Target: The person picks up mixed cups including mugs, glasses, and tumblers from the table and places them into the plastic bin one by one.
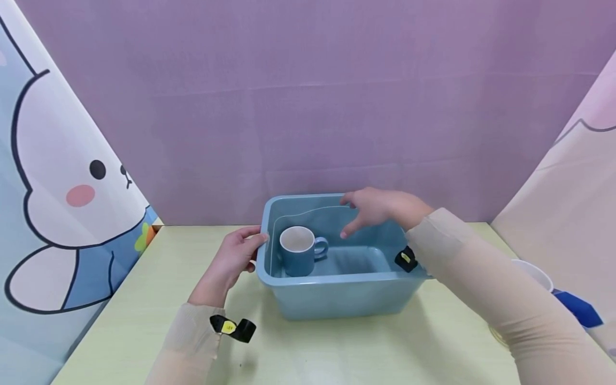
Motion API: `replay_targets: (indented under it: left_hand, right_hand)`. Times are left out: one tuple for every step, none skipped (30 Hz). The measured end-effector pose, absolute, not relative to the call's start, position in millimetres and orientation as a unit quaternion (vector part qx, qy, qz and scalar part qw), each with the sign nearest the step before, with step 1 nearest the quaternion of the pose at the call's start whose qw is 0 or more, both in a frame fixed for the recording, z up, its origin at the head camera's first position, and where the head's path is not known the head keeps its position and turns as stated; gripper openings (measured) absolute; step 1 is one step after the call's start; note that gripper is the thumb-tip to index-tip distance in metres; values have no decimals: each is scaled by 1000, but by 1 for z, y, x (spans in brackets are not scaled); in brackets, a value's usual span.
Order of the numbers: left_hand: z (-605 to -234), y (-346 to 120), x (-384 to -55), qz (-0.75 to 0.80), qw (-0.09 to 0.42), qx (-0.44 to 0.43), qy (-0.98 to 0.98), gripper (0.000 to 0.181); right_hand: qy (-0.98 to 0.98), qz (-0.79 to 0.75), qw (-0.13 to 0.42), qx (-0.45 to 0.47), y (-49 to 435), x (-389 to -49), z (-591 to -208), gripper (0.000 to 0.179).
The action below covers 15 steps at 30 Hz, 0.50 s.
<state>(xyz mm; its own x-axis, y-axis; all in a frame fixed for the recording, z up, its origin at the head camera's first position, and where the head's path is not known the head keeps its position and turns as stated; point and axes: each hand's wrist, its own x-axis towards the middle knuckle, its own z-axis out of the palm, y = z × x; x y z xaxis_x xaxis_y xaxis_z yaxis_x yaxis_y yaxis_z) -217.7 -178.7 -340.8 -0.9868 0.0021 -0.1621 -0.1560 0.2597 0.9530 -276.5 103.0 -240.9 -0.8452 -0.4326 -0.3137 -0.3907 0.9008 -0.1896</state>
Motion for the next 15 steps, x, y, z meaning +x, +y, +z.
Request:
replay_targets:
  left_hand:
    - [-341,-179,-218,606,65,-49,791,42]
    - [-341,-179,-218,605,65,-49,792,42]
    - [-341,-179,-218,605,65,-49,792,42]
    - [-341,-179,-219,605,65,-49,792,42]
    - [-341,-179,-219,604,64,-49,793,42]
    - [-341,-179,-219,604,64,-50,793,42]
    - [-341,-179,-219,604,64,-50,793,42]
    - [-341,-180,-219,604,64,-50,793,42]
    - [-341,-180,-219,604,64,-50,793,42]
    - [-341,-180,-219,604,65,-50,793,42]
    - [-341,-180,-219,604,65,-50,793,42]
    - [-341,-180,-218,604,65,-50,793,41]
    - [-341,-181,-218,604,65,-50,793,41]
    - [-341,-181,-218,604,65,-50,793,41]
    - [-341,-181,-218,604,64,-49,793,42]
  right_hand:
    - [959,-61,177,-215,104,-276,-241,87]
    - [959,-62,177,-214,104,-276,-241,87]
    - [959,-62,176,-215,105,-276,-241,87]
    - [958,-62,176,-216,106,-276,-241,87]
    - [958,-62,176,-216,106,-276,-241,87]
    - [958,-61,176,-216,107,-276,-241,87]
    - [959,-60,176,-215,107,-276,-241,87]
    - [959,-59,176,-215,108,-276,-241,87]
    - [959,-58,176,-216,108,-276,-241,87]
    - [959,-58,176,-216,109,-276,-241,87]
    - [959,-58,176,-215,110,-276,-241,87]
    - [959,-57,177,-216,110,-275,-241,87]
    - [958,-59,178,-217,111,-275,-241,86]
    - [958,-59,179,-218,112,-275,-241,86]
    - [957,-60,180,-219,113,-275,-241,86]
